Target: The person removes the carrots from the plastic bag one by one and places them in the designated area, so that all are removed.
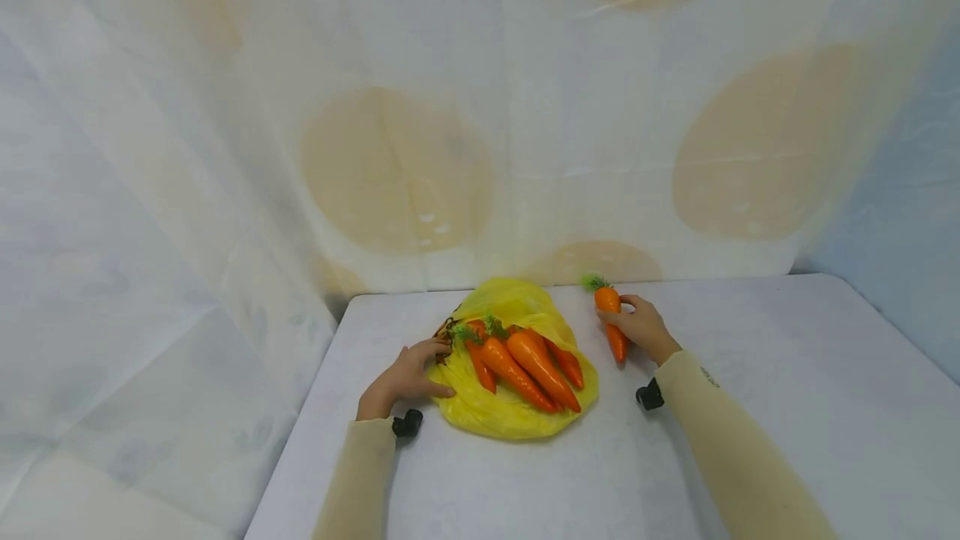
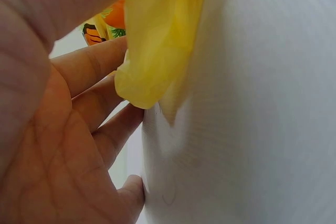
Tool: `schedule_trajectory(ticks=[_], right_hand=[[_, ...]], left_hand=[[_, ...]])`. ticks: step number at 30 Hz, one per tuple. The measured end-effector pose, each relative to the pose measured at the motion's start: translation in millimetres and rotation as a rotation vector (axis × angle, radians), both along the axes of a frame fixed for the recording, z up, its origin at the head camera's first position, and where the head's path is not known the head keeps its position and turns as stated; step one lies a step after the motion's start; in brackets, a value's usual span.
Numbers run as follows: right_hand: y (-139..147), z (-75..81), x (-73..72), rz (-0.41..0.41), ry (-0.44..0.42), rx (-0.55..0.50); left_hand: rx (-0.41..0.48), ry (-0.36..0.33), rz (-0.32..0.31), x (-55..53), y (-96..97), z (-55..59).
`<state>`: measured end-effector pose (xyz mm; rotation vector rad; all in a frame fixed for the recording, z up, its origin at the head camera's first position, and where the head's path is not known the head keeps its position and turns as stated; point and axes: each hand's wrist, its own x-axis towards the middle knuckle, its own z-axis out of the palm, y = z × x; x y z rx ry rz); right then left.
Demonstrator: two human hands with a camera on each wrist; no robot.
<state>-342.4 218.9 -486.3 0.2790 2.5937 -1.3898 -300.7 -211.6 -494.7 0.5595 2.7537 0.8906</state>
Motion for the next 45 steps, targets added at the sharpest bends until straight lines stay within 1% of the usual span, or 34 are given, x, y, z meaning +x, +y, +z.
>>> schedule_trajectory(ticks=[6, 12, 15, 17, 22, 25, 29, 35, 40, 45], right_hand=[[-0.2, 2.1, 0.8, 0.031, -0.006, 0.029], [-0.5, 2.2, 1.0, 0.061, -0.014, 0.045], [1.2, 1.9, -1.3, 0.065, -0.009, 0.056], [2.7, 0.0, -1.5, 0.065, -0.010, 0.053], [7.2, -8.3, 2.6, 0.069, -0.018, 0.066], [7.9, -9.7, 2.4, 0.070, 0.000, 0.086], [6.5, -7.7, 0.6, 0.065, 0.017, 0.081], [5.0, -7.7, 3.7, 0.077, 0.004, 0.088], [5.8, -7.9, 1.7, 0.079, 0.028, 0.084], [6.1, -8.1, 3.8, 0.082, 0.008, 0.078]], left_hand=[[-0.011, -0.002, 0.002, -0.5, 0.8, -0.4], [-0.001, -0.005, 0.002, -0.4, 0.8, 2.1], [0.004, 0.001, 0.003, -1.7, 1.2, 2.3], [0.000, 0.004, 0.007, -1.7, 1.1, 0.2], [-0.014, 0.007, -0.012, 2.2, 2.3, -5.4], [-0.010, 0.023, -0.026, 1.9, 3.1, -5.1], [-0.008, 0.039, -0.020, 0.2, 2.8, -3.2], [-0.010, 0.004, -0.017, 1.4, 1.1, -3.7], [-0.013, 0.038, -0.022, 0.5, 1.7, -2.6], [-0.028, 0.011, -0.013, 1.7, 1.6, -3.7]])
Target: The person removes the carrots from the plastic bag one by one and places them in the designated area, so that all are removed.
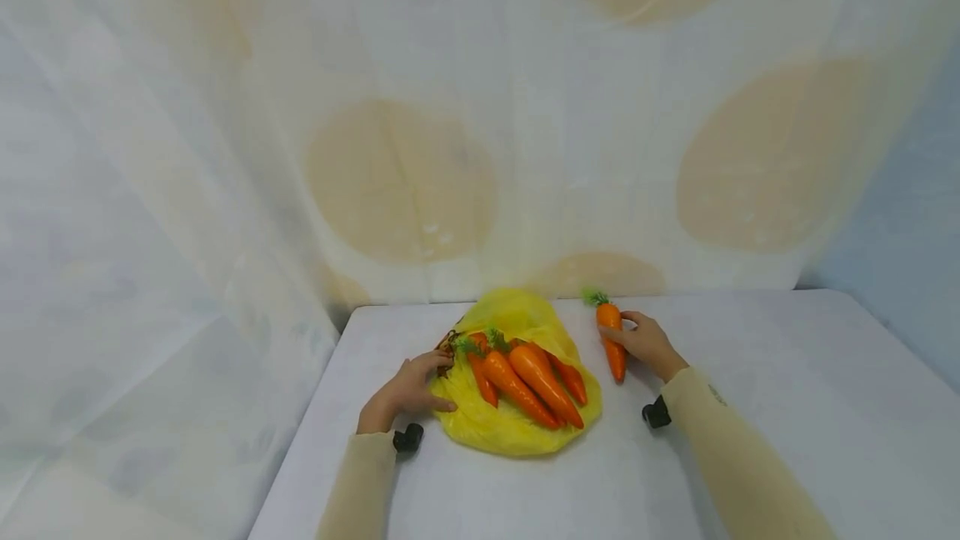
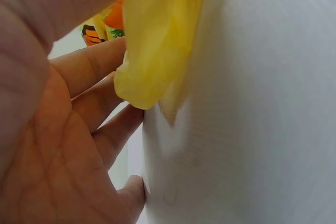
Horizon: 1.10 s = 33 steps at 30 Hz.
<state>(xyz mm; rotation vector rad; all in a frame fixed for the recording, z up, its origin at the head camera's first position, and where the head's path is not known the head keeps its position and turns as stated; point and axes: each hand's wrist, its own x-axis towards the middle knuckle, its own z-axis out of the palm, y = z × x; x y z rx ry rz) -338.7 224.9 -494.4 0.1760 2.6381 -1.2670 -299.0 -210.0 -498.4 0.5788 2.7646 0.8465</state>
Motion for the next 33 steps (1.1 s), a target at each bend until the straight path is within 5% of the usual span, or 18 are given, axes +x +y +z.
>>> schedule_trajectory(ticks=[33], right_hand=[[4.1, 10.1, -4.0, 0.011, 0.017, 0.039]], left_hand=[[-0.015, 0.018, 0.012, -2.1, -1.0, 1.6]])
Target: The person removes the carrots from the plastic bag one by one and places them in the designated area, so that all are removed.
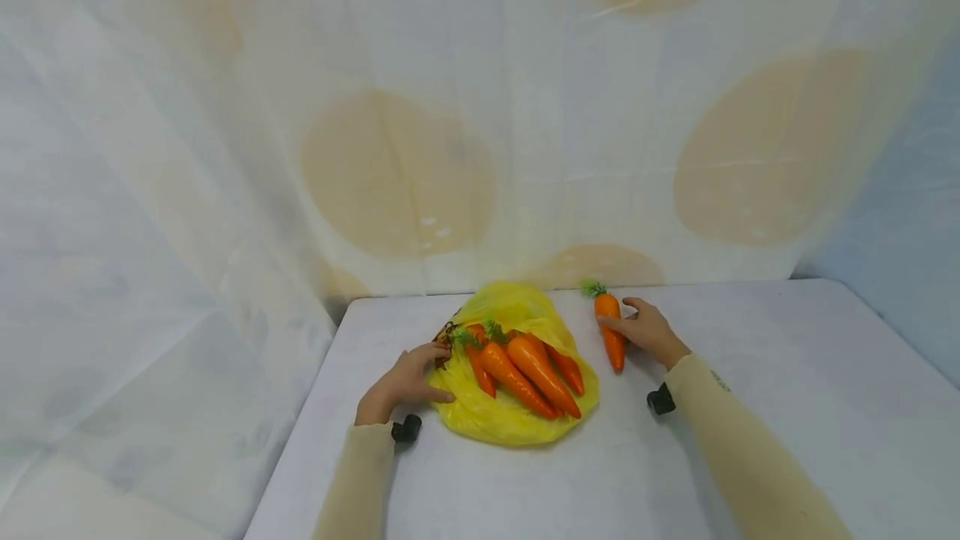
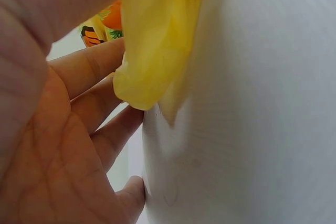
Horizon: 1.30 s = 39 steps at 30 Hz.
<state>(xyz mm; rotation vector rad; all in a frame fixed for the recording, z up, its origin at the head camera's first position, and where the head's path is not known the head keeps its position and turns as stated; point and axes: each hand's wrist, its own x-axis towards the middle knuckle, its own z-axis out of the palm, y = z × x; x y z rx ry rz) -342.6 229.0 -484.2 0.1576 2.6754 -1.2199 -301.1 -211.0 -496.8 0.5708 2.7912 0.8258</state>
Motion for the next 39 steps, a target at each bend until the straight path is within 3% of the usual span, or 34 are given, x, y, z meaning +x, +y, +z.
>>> schedule_trajectory(ticks=[10, 18, 30, 39], right_hand=[[17.3, 17.5, 0.5, 0.061, -0.029, -0.005], [26.8, 28.1, 5.4, 0.106, -0.004, -0.005], [8.4, 47.9, 20.0, 0.216, 0.087, -0.064], [-10.1, 50.5, 32.0, 0.300, 0.102, -0.124]], left_hand=[[0.004, -0.024, 0.020, 0.3, 2.9, 5.1], [0.010, -0.024, 0.010, 1.7, 4.4, 5.5], [0.002, -0.001, -0.002, 0.4, -0.5, -0.7], [0.013, -0.009, -0.006, -0.1, -0.8, 0.0]])
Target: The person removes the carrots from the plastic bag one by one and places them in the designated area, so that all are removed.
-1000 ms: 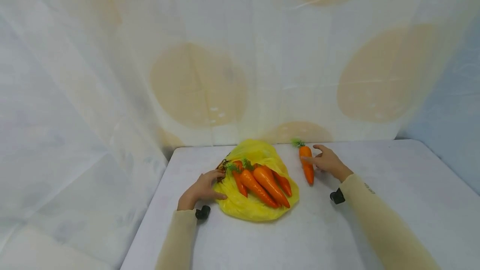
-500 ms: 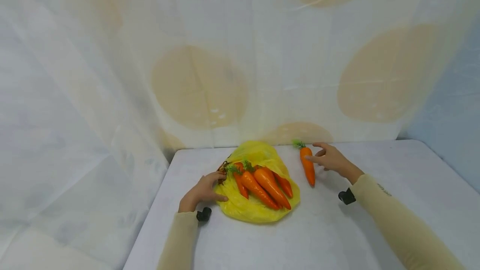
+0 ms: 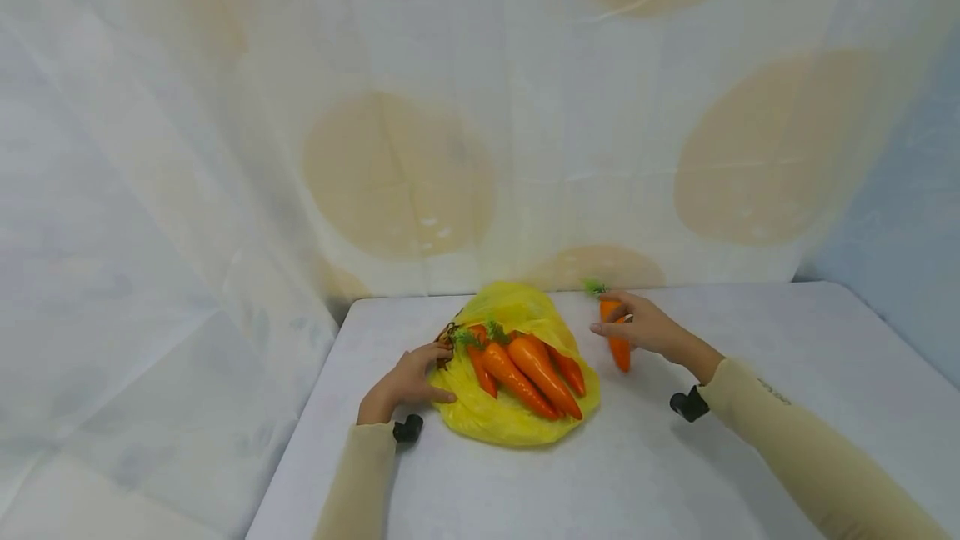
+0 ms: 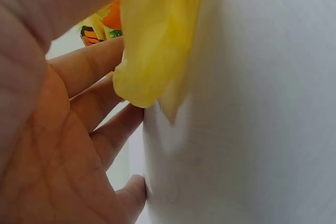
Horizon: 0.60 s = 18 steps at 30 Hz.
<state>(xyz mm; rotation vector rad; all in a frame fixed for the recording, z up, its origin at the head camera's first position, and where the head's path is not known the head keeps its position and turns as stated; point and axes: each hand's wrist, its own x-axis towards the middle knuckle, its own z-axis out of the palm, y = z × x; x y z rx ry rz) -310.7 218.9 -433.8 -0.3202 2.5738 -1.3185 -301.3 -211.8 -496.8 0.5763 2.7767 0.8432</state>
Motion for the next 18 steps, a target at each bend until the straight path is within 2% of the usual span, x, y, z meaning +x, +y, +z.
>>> schedule_trajectory(ticks=[7, 13, 18], right_hand=[[-17.0, 2.5, 12.4, 0.088, 0.098, 0.025], [-30.2, 8.2, 22.1, 0.134, 0.073, -0.040], [-39.9, 11.2, 27.7, 0.177, 0.070, -0.055]], left_hand=[[-0.014, 0.013, 0.003, -2.0, 0.5, 1.5], [-0.015, -0.007, 0.016, -3.2, 1.8, 1.0], [-0.009, -0.008, 0.018, -3.0, 1.6, 1.3]])
